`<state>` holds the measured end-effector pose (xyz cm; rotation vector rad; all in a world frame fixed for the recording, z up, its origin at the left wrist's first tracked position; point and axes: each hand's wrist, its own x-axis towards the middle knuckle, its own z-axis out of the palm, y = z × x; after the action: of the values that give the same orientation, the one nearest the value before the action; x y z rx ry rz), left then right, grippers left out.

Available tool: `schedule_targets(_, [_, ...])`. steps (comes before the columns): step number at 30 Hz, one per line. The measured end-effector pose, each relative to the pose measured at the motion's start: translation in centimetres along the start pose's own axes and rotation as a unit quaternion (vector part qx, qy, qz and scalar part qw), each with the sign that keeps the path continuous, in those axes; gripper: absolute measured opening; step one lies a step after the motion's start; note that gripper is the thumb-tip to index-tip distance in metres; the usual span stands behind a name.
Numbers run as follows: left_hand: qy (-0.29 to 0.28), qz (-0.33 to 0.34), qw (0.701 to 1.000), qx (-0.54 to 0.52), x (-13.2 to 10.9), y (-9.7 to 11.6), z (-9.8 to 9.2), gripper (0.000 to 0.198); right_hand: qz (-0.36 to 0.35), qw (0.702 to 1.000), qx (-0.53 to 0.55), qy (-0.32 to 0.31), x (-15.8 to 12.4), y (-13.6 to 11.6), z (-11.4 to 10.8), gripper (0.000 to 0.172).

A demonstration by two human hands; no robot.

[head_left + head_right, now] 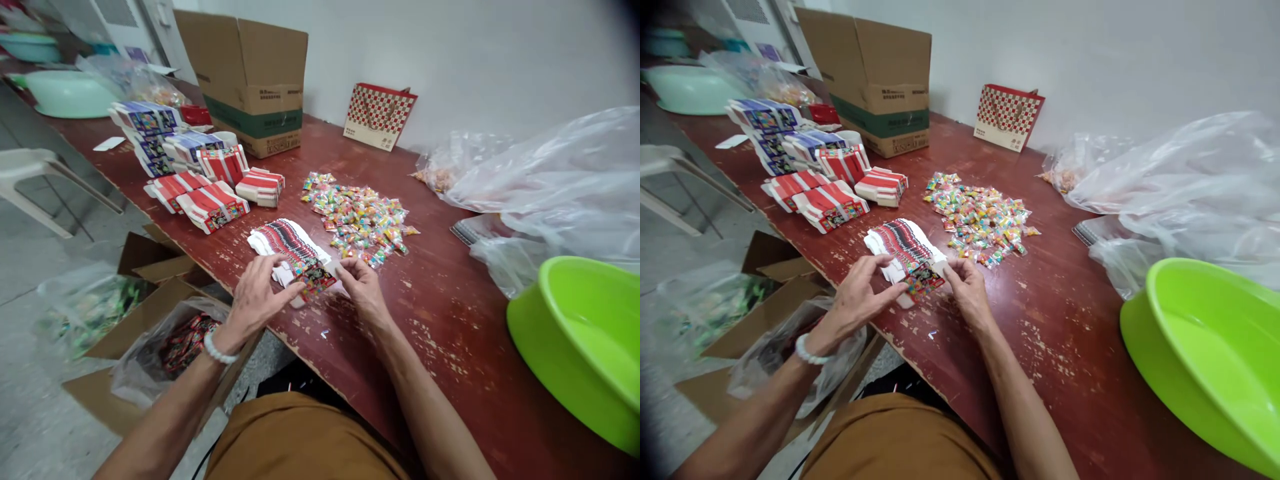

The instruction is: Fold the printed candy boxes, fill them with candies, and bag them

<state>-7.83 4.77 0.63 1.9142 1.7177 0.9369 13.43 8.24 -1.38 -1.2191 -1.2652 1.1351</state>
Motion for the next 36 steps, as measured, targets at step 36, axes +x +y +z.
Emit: schedule_targets(36, [0.007, -0.118, 0.897, -0.427, -5.8, 5.7, 3.8, 0.067, 0.013, 0.999, 0.041, 0.007, -7.0, -2.1, 0.2, 0.038])
